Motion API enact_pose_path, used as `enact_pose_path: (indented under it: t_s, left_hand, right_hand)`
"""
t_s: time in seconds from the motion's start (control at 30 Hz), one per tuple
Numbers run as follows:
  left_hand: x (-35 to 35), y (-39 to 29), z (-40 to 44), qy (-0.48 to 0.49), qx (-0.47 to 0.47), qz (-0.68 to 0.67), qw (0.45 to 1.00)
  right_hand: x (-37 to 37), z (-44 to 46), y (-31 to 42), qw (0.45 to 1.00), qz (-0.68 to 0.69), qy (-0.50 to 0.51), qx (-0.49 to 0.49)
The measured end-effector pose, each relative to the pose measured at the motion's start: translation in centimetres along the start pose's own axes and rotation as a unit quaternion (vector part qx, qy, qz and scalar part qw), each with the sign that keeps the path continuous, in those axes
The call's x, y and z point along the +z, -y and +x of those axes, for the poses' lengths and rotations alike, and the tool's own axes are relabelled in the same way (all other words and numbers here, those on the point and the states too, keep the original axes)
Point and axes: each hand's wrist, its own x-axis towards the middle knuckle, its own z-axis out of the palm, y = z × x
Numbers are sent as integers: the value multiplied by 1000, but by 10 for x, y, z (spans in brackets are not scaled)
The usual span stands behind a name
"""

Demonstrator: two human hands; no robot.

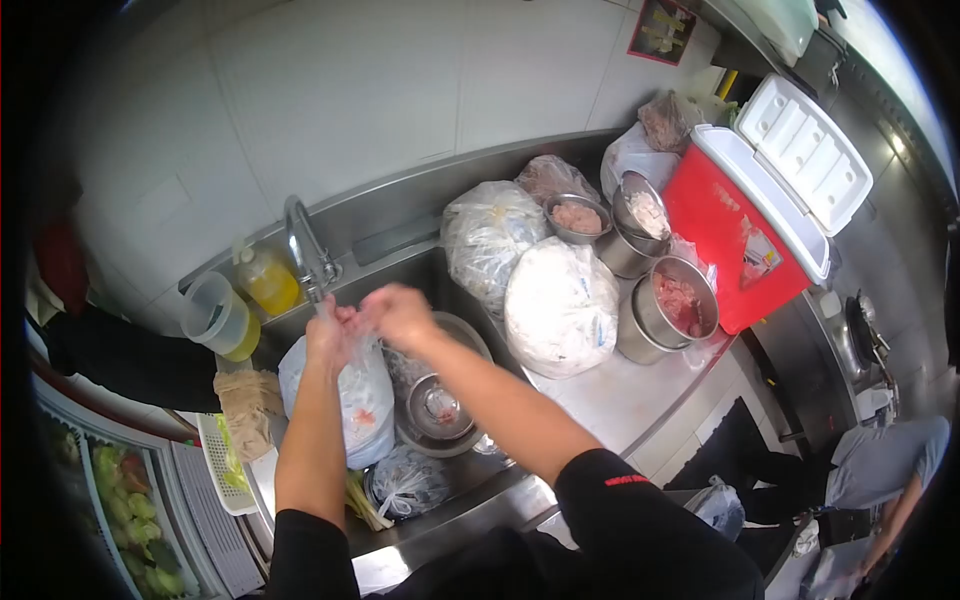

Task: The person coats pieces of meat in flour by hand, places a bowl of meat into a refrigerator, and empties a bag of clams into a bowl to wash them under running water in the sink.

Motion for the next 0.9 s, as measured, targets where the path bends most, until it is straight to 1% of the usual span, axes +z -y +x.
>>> enact_pose_path:
  t_s: [0.03,0.07,0.1,0.13,0.17,0.2,0.23,0.27,0.3,0.37,0.4,0.47,0.5,0.53,0.57,0.6,0.63,0.67,0.7,0.73,0.77,0.8,0.83,0.87,0.9]
  left_hand:
    - [4,-2,-4,-6,10,57,998]
    - [9,-4,-11,-12,19,112,993]
    - [15,-6,-24,-16,-3,208,978]
    - [20,-5,-40,-21,-25,301,953]
    - [24,-4,-56,-22,-47,391,919]
    - [18,4,-63,-6,-42,497,867]
    - [6,15,-68,25,1,609,793]
    - [-14,32,-66,49,70,708,701]
    - [-33,47,-68,54,115,776,617]
    - [0,25,-117,12,-9,813,582]
    - [4,17,-127,-10,-71,824,562]
    - [-14,10,-135,-17,-13,809,588]
    - [-36,12,-149,-31,4,796,604]
    - [-58,16,-166,-23,95,773,627]
    - [-79,20,-182,-25,182,745,641]
    - [-92,20,-192,-63,270,725,630]
    - [-94,3,-205,-78,113,771,622]
    - [-103,-7,-229,-149,137,719,664]
    - [-127,-12,-245,-170,115,709,675]
    - [-146,-13,-275,-214,199,639,711]
    - [-167,-15,-302,-217,194,667,686]
    - [-186,-21,-329,-263,172,670,673]
    - [-207,-27,-357,-296,154,673,660]
    - [-236,-34,-385,-347,126,639,675]
    - [-267,-39,-410,-387,105,602,690]
  right_hand:
    - [-37,2,17,977,-147,-119,-96]
    - [-74,14,17,956,-167,-227,-87]
    - [-119,39,-10,908,-208,-324,-168]
    - [-164,39,-3,886,-230,-378,-138]
    - [-201,45,-8,837,-262,-468,-112]
    - [-226,43,11,833,-270,-474,94]
    - [-246,42,8,818,-296,-476,129]
    - [-263,46,2,802,-321,-476,163]
    - [-277,48,-5,810,-337,-444,184]
    - [-299,53,-17,822,-367,-374,223]
    - [-305,53,-19,818,-364,-392,213]
    - [-311,58,-19,813,-361,-417,185]
    - [-314,60,-20,804,-388,-436,115]
    - [-319,61,-22,788,-417,-451,46]
    - [-333,61,-34,808,-424,-408,-23]
    - [-302,19,21,854,-373,-363,-8]
    - [-299,15,15,841,-421,-335,-55]
    - [-266,-14,49,846,-434,-308,-43]
    - [-250,-32,63,871,-416,-260,-36]
    - [-272,-18,32,887,-395,-221,-96]
    - [-277,-13,6,894,-356,-215,-165]
    - [-269,-15,-10,920,-300,-187,-166]
    - [-228,-48,8,934,-255,-135,-211]
    - [-196,-80,35,929,-342,-92,-109]
    - [-202,-57,-18,972,-166,8,-167]
